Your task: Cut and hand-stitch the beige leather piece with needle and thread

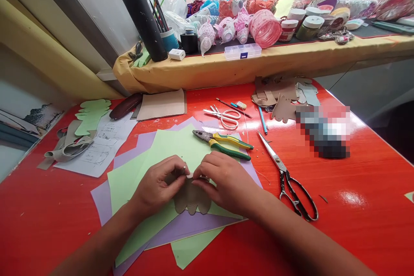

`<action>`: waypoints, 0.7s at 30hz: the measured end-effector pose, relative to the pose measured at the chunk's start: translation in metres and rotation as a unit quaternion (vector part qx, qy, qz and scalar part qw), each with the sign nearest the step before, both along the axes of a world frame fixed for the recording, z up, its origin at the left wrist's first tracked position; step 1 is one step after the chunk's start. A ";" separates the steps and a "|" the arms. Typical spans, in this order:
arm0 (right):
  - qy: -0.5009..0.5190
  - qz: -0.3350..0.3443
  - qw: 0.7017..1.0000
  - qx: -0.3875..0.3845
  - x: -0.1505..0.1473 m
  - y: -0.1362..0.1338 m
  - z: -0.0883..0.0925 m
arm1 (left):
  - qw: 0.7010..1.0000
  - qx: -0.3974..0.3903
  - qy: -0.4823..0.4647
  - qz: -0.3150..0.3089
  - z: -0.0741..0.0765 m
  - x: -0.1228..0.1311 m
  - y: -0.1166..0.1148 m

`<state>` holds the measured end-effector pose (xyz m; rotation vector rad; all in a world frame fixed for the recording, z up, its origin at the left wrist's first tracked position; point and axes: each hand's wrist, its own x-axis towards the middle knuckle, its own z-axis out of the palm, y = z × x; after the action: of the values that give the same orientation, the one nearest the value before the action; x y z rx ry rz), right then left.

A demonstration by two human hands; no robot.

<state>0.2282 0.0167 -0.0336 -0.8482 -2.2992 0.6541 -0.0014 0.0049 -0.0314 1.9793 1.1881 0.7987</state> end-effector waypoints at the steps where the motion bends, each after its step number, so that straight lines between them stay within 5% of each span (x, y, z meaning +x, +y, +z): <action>1: 0.002 -0.006 1.000 -0.005 0.001 0.000 0.000 | 1.000 0.000 -0.001 0.000 0.000 0.000 0.000; 7: 0.002 -0.023 1.000 -0.015 0.002 0.000 -0.001 | 0.999 -0.032 -0.012 0.000 0.003 0.000 0.001; 12: 0.012 -0.039 0.999 -0.028 0.001 0.000 -0.001 | 0.990 -0.132 -0.049 0.010 0.011 0.000 0.001; 21: 0.034 -0.045 0.974 -0.218 -0.001 -0.001 0.006 | 0.984 -0.175 -0.030 0.023 0.011 -0.003 0.004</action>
<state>0.2277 0.0162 -0.0280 -1.1003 -2.0717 1.1519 -0.0039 0.0093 -0.0202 1.6359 1.2469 0.6184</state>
